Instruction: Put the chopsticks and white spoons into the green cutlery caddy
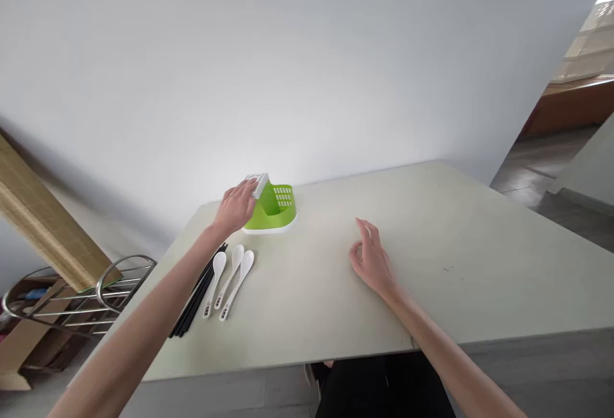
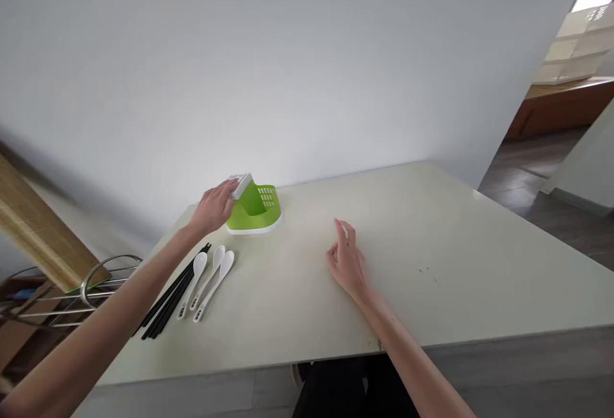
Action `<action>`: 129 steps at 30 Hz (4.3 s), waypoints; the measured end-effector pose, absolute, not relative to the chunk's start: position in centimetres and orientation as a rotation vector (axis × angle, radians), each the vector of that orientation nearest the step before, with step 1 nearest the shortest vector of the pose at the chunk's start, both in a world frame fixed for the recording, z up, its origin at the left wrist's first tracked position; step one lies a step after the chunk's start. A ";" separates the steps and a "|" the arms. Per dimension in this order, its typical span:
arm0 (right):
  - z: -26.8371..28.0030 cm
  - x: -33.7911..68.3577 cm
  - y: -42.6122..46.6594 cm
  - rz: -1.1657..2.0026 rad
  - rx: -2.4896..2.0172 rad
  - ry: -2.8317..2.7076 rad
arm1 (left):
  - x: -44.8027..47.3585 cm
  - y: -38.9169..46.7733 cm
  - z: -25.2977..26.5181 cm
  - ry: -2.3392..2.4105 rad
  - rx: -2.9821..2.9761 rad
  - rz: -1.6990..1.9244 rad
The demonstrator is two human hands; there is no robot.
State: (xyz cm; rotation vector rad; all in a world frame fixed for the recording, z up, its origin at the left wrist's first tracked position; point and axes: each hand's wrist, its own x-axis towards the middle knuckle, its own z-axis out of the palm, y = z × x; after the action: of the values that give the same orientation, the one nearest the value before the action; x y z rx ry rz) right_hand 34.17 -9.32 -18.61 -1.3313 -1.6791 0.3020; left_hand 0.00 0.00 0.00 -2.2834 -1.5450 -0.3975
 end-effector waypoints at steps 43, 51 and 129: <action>-18.6 31.3 -3.5 0.282 -1.485 -1.900 | 12.2 -2.1 -14.4 -2.342 -2.556 -2.172; -18.3 31.5 -2.8 0.536 -1.411 -1.807 | 12.3 -2.1 -14.3 -2.375 -2.531 -2.154; -18.9 33.6 -2.0 0.769 -1.274 -1.459 | 13.0 -7.2 -13.8 -2.238 -2.698 -1.607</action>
State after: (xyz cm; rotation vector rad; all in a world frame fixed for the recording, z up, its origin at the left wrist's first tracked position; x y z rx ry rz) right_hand 33.60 -2.02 -18.90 -1.2739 -1.4590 0.7693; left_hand 13.03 -7.21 -13.78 -2.6979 -2.2379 -1.6068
